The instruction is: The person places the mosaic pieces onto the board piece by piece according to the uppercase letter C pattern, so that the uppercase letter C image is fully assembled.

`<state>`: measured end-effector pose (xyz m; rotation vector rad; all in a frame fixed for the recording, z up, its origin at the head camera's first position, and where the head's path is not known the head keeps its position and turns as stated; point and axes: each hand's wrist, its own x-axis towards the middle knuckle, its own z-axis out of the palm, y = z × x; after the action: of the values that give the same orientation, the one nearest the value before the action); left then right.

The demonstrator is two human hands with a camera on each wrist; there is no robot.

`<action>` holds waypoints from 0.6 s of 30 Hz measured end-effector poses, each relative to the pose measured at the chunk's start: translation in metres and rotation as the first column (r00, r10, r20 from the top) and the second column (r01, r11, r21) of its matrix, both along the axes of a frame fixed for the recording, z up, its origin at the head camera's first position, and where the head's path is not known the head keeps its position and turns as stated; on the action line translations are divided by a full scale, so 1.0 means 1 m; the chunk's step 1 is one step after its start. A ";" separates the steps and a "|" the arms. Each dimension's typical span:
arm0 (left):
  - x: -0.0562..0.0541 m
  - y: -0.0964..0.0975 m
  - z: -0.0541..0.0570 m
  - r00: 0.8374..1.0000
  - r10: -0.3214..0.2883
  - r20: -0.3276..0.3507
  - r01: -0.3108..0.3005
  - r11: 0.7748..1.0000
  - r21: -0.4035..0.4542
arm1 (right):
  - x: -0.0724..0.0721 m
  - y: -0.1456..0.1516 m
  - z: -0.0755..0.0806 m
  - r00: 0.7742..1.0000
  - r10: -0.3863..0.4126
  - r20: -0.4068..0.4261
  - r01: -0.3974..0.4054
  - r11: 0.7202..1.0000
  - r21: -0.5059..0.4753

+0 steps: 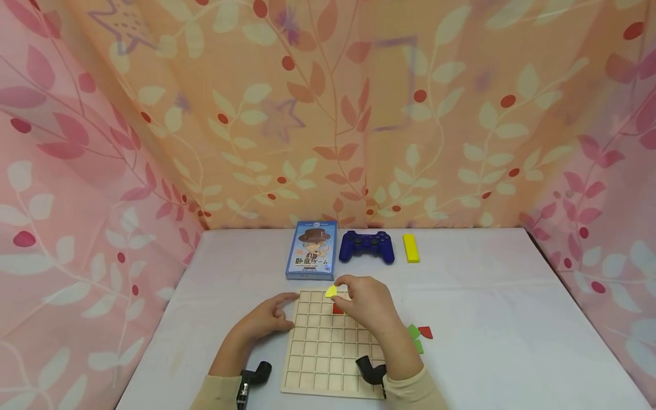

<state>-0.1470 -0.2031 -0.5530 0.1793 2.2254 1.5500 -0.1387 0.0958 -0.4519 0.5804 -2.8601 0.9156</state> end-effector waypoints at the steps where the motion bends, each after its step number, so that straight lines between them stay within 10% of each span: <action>1: 0.000 0.000 0.000 1.000 0.001 -0.001 -0.001 1.000 -0.001 | 0.000 -0.003 -0.001 1.000 -0.001 0.001 0.001 1.000 0.001; 18: 0.003 0.002 0.003 1.000 0.008 0.006 -0.008 1.000 0.009 | -0.013 -0.031 -0.048 0.991 -0.043 0.129 0.038 0.998 0.042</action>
<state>-0.1443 -0.2010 -0.5496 0.1690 2.2175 1.5637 -0.1513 0.0652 -0.4995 0.4820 -2.9992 0.9258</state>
